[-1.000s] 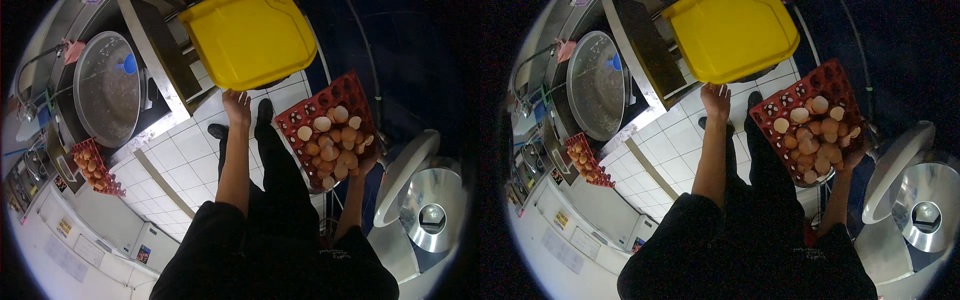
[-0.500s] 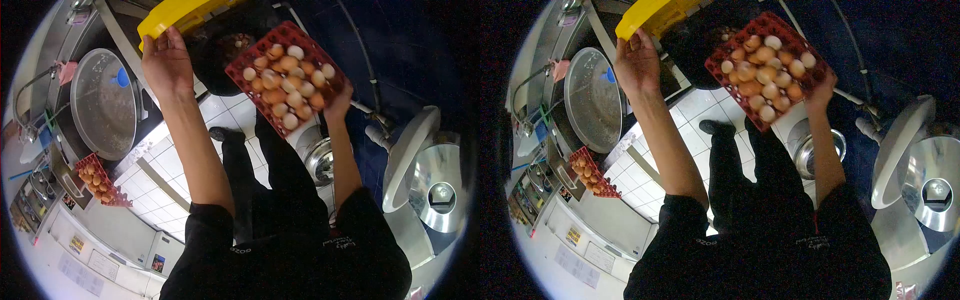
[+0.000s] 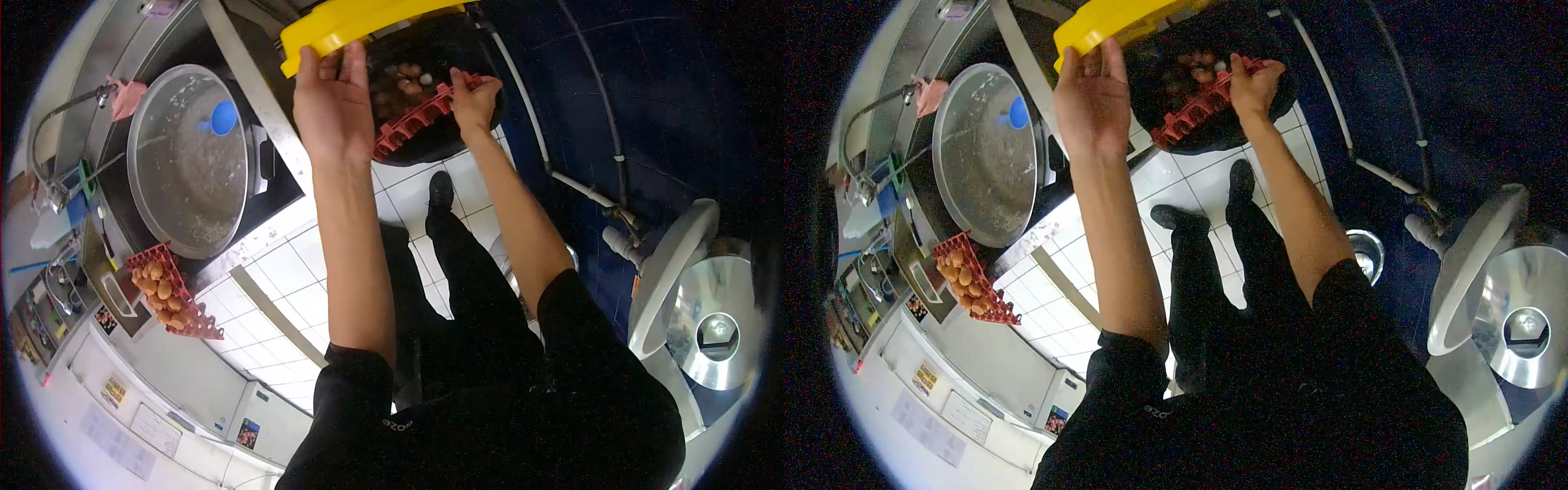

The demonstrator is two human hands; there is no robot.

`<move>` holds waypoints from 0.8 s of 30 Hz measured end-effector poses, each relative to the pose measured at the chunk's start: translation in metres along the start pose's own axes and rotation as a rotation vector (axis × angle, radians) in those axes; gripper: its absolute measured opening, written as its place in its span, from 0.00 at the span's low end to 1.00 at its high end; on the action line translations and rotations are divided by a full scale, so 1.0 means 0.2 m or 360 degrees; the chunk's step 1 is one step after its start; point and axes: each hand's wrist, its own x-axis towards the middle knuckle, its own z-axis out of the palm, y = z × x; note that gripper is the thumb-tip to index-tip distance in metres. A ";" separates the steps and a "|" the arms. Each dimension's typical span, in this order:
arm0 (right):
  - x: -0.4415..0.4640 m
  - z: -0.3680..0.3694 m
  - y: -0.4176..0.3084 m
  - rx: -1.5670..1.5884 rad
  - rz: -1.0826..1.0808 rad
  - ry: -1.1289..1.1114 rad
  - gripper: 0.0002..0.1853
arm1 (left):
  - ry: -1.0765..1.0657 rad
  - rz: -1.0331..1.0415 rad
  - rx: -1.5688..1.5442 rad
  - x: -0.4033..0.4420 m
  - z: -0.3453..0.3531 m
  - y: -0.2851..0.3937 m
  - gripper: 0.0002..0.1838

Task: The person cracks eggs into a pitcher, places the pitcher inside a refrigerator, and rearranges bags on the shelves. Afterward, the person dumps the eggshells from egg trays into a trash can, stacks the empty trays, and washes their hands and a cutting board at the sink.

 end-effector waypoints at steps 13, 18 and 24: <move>-0.26 -1.18 -0.06 0.0954 0.0456 -0.0576 0.23 | -0.0066 -0.0242 0.0101 -0.22 -0.08 -0.03 0.18; -0.45 -1.98 -0.03 0.0362 0.0294 -0.0656 0.32 | -0.0141 -0.0319 0.0167 -0.20 -0.02 0.14 0.21; -0.65 -2.12 -0.37 0.1166 0.1008 -0.0602 0.35 | -0.0817 -0.0571 0.0584 0.50 0.17 0.56 0.44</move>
